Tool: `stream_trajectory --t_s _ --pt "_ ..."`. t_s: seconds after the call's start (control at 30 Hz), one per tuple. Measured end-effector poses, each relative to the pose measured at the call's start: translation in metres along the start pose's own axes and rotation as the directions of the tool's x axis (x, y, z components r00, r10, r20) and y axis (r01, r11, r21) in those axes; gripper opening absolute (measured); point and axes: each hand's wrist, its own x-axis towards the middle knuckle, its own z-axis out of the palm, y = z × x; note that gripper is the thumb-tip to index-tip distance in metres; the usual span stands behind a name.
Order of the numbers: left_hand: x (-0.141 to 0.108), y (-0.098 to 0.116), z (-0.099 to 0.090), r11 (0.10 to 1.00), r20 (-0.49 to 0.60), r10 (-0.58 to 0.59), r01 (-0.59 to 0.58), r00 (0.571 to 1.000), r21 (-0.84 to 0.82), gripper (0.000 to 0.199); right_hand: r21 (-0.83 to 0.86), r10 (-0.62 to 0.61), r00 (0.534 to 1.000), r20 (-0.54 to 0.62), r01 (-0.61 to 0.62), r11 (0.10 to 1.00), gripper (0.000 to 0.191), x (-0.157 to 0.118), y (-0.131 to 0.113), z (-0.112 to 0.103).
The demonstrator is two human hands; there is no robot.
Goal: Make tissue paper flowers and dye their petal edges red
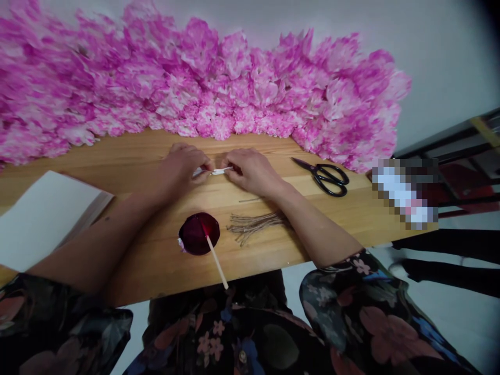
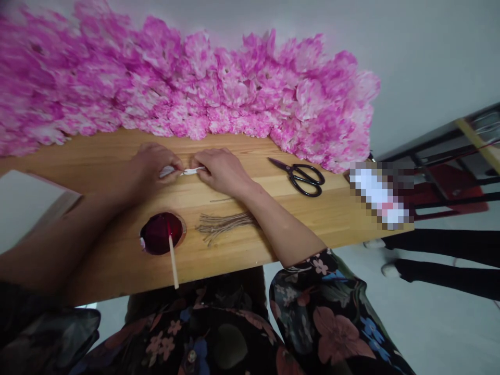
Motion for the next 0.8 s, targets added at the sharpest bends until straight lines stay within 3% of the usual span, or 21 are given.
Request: stream_trajectory --t_s 0.3,0.43,0.57,0.7,0.8 --pt "0.000 -0.001 0.003 0.989 -0.016 0.115 -0.113 0.993 0.097 0.022 0.019 -0.008 1.000 -0.010 0.008 1.000 0.022 -0.001 0.001 0.000" --pt "-0.009 0.000 0.001 0.997 -0.060 0.070 -0.068 0.996 0.038 0.023 0.017 -0.015 1.000 -0.012 0.015 1.000 0.022 -0.002 0.000 0.000" --pt "-0.015 0.003 0.000 0.997 -0.132 -0.056 0.062 0.990 0.040 0.026 0.009 -0.012 1.000 -0.017 0.012 1.000 0.024 -0.003 0.002 0.000" --pt "-0.014 0.007 0.000 0.991 -0.043 -0.113 0.116 0.993 0.069 0.027 0.021 -0.060 0.997 -0.051 0.061 0.998 0.034 -0.005 0.006 0.000" --pt "-0.013 0.011 0.002 0.991 -0.047 -0.110 0.113 0.993 0.067 0.030 0.018 -0.100 0.994 -0.052 0.101 0.995 0.045 -0.006 0.006 0.001"
